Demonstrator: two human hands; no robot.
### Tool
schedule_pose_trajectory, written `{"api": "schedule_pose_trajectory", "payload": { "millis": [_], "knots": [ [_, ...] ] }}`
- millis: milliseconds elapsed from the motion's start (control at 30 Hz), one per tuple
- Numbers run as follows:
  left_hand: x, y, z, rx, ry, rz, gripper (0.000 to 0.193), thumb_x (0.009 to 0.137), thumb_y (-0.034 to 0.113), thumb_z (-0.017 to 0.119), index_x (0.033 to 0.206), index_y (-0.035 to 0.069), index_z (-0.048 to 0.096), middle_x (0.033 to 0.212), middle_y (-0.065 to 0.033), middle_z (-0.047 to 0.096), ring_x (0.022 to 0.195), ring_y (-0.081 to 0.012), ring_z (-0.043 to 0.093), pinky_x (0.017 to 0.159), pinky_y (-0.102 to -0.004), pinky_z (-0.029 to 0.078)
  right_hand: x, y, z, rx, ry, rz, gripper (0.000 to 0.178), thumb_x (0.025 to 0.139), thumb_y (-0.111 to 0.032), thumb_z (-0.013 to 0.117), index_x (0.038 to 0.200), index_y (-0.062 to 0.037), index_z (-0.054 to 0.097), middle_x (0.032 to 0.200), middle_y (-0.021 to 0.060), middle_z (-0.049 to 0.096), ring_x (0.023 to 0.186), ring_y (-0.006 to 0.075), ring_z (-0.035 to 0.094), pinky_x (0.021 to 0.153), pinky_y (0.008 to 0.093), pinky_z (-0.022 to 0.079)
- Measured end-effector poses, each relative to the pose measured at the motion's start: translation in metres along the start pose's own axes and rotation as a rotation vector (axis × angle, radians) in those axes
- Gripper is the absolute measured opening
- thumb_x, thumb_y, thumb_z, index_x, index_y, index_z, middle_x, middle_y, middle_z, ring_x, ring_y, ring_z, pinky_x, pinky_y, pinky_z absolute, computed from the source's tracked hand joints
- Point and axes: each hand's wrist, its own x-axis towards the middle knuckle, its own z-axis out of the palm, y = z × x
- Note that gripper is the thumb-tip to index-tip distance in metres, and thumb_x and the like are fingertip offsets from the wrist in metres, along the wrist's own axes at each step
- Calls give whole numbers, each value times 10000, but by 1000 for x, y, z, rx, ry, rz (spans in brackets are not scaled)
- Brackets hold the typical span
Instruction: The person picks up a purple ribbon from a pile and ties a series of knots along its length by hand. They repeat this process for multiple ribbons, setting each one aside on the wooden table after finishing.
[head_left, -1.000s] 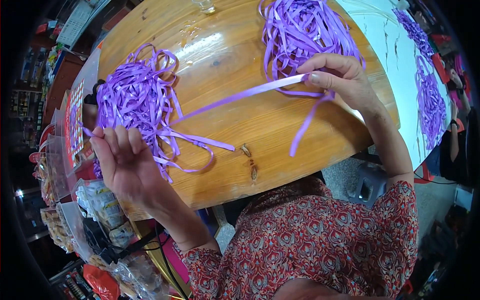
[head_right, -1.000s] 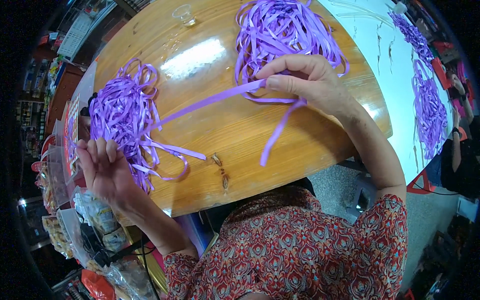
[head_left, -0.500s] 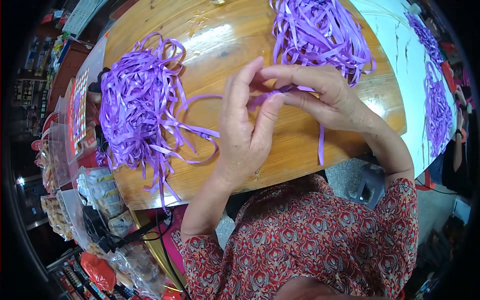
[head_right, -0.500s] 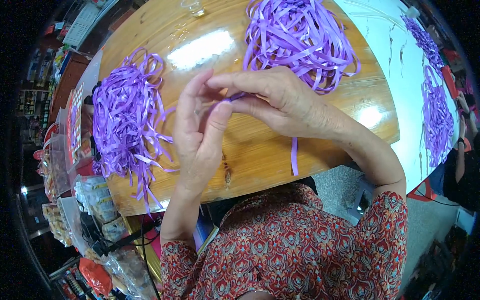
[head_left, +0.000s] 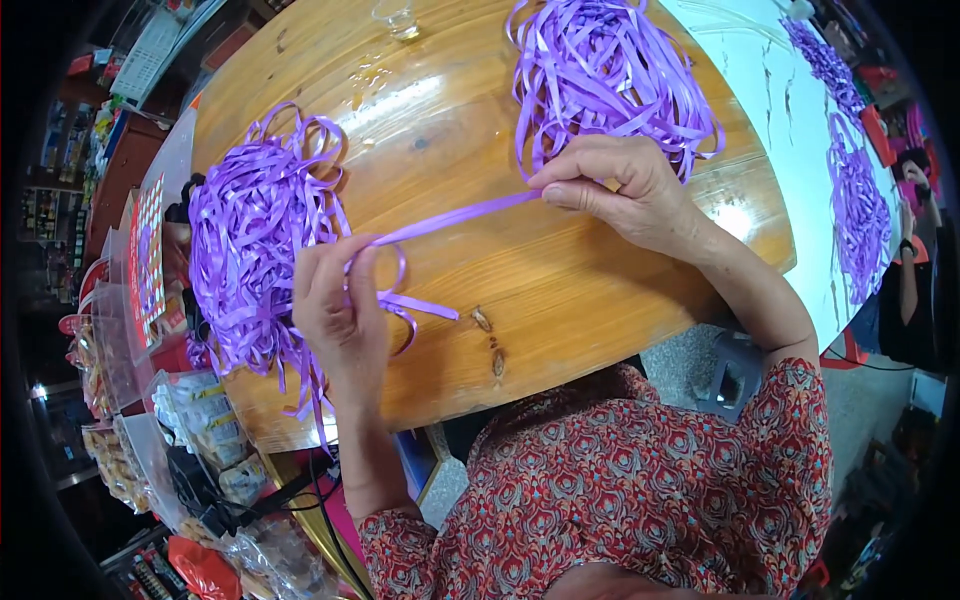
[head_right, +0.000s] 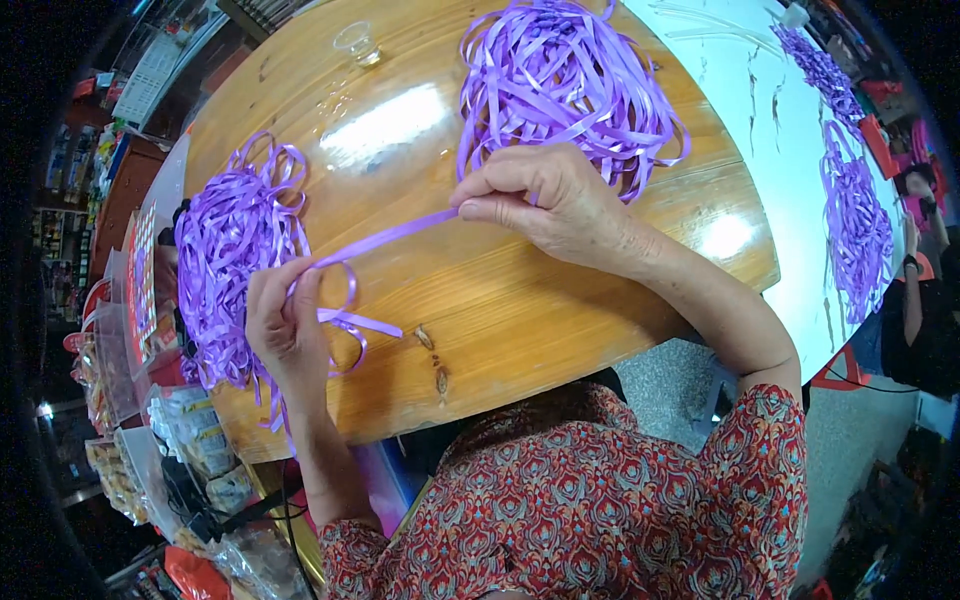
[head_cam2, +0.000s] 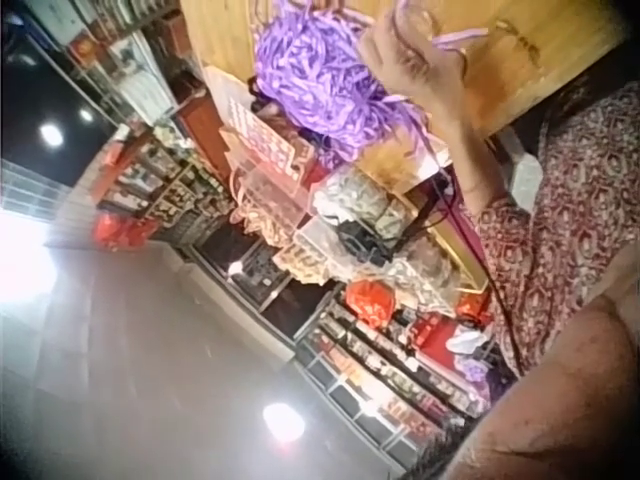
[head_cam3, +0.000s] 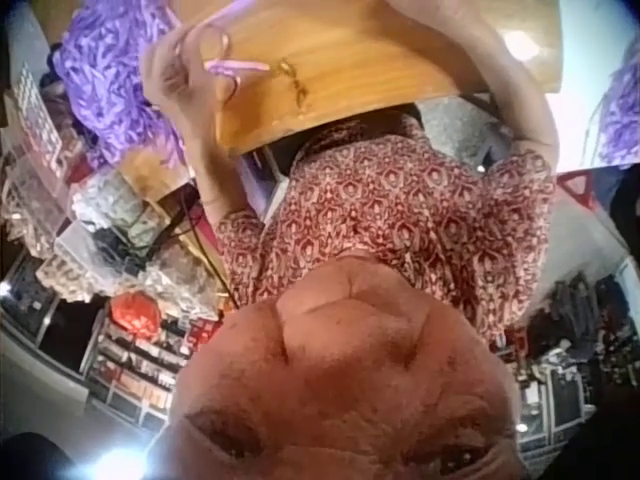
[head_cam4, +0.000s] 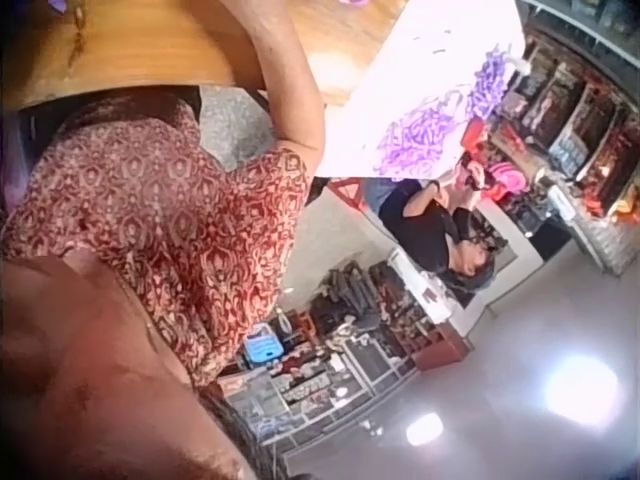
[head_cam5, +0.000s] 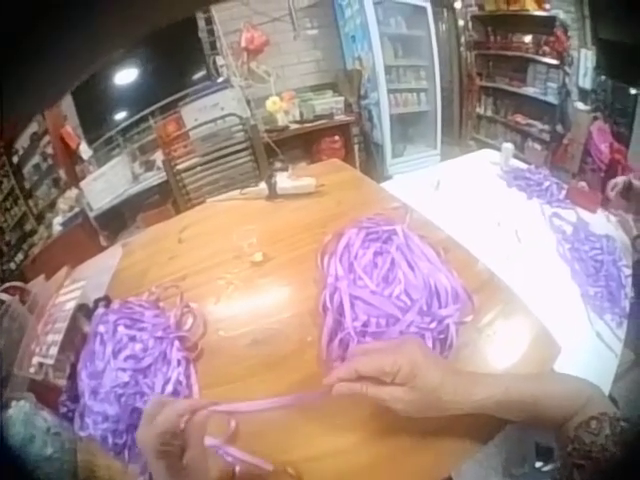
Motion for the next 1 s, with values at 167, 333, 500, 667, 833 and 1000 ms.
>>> {"api": "schedule_pose_trajectory", "payload": {
  "millis": [167,333,500,667,833,1000],
  "knots": [
    [0,3,13,450,51,193,250,759,17,642,1004,-3,597,1002,-132,565,960,-294,526,870,-402,383,1,-2,16,-12,-35,-67,148,801,-43,636,948,-30,646,764,76,582,703,193,566,616,280,436],
    [-3,39,53,-495,-213,-147,292,848,81,595,1114,-19,532,1078,-138,559,988,-218,545,877,-313,413,3,-18,23,-264,35,-352,260,749,-15,646,1007,-20,616,778,97,549,732,238,559,592,332,423],
    [8,55,64,-1051,-417,-530,198,885,99,578,1046,-16,574,886,-12,577,782,-70,516,704,-202,414,2,-18,12,-409,193,-451,316,689,-51,711,984,1,611,743,79,567,681,222,562,573,326,412],
    [6,45,67,-827,-321,-407,103,871,84,605,911,-3,643,773,49,548,681,-25,449,605,-179,366,4,-10,-1,-356,177,-370,256,678,-54,728,919,-31,642,744,87,590,653,226,566,580,310,422],
    [7,41,63,-945,-258,-547,107,838,64,637,931,11,649,774,37,601,613,-5,450,493,-161,301,8,-9,-19,-70,218,-66,144,829,-16,614,967,14,643,798,61,628,707,108,581,627,225,450],
    [6,40,60,-978,-219,-622,102,822,63,658,910,12,664,735,51,581,621,-11,444,536,-162,329,7,-7,-19,-17,234,-54,180,812,-26,632,989,3,648,827,72,632,754,133,597,660,235,459]
  ]
}}
